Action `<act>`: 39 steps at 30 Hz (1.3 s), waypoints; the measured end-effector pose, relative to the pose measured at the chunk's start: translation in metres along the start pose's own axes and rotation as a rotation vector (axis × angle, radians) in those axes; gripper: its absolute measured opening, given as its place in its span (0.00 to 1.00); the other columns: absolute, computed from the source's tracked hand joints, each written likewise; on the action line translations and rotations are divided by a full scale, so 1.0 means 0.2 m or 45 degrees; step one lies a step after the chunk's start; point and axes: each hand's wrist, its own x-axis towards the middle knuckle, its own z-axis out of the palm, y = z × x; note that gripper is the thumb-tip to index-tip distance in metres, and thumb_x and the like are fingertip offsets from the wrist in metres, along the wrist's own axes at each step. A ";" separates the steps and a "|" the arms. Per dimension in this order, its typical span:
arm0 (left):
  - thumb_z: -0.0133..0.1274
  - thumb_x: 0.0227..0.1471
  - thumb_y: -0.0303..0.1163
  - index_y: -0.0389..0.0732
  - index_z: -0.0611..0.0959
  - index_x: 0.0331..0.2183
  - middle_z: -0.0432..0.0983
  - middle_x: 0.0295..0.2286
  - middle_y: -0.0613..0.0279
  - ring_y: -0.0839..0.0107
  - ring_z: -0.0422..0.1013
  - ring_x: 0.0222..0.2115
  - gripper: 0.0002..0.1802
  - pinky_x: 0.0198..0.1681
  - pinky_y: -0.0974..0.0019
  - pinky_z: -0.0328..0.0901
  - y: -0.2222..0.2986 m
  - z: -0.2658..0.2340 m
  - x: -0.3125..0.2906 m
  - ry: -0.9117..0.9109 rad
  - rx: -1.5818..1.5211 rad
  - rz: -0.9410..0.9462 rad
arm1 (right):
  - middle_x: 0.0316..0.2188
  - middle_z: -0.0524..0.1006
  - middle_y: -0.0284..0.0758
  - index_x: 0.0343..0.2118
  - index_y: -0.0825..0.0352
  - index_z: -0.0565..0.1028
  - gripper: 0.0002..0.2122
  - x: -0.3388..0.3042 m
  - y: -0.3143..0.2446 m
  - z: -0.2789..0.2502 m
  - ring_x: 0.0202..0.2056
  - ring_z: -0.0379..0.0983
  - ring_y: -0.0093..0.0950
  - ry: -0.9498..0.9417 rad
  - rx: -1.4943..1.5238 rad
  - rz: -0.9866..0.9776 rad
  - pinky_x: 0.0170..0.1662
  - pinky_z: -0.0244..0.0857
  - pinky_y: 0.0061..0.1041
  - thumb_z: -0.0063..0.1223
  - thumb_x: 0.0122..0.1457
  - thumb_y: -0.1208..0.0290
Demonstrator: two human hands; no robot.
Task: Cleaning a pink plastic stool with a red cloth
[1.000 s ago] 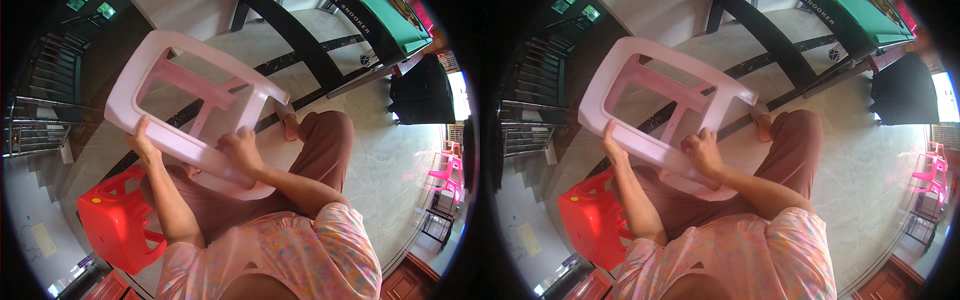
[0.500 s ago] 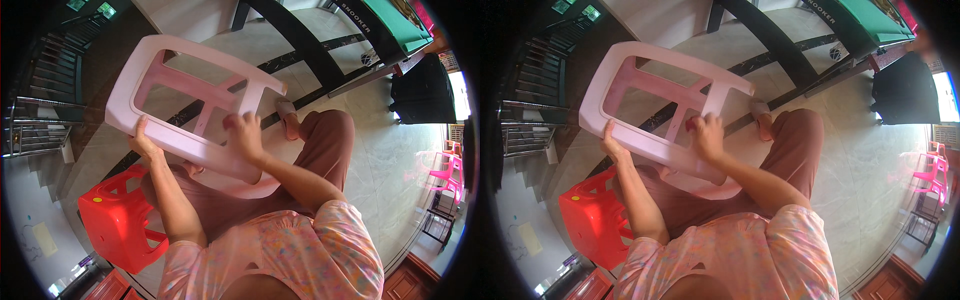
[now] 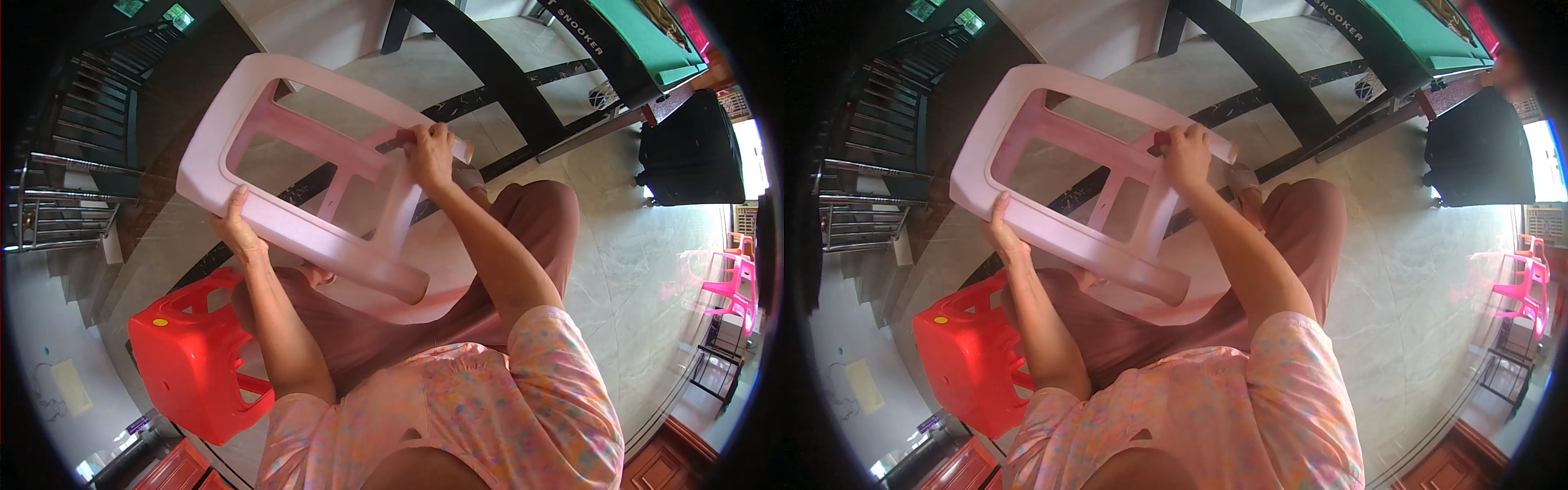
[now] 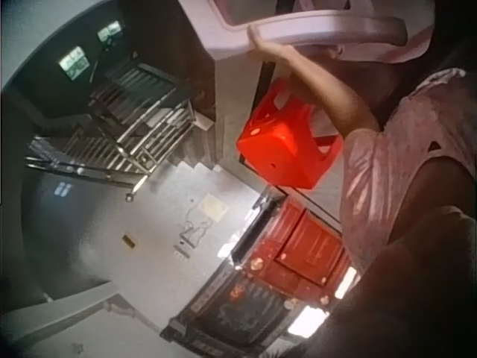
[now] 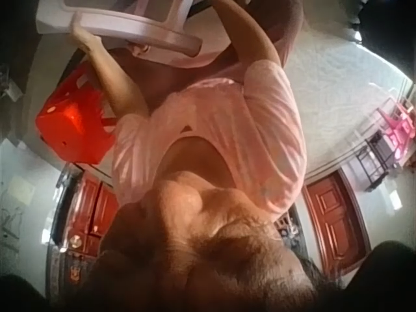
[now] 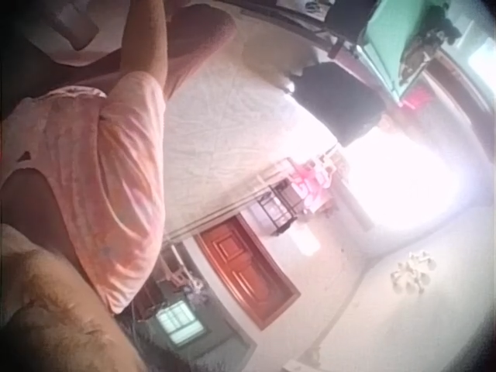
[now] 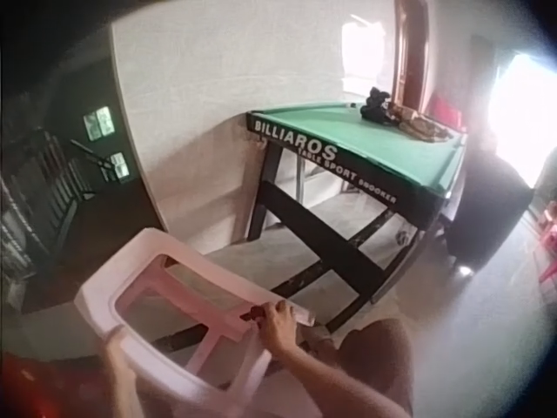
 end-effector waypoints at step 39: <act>0.61 0.35 0.30 0.26 0.68 0.41 0.69 0.35 0.51 0.65 0.69 0.34 0.31 0.40 0.65 0.64 -0.01 0.02 -0.03 0.029 -0.009 0.046 | 0.33 0.65 0.45 0.42 0.68 0.64 0.18 -0.70 -0.36 -0.14 0.37 0.60 0.45 -0.425 0.153 -0.240 0.39 0.59 0.39 0.51 0.47 0.73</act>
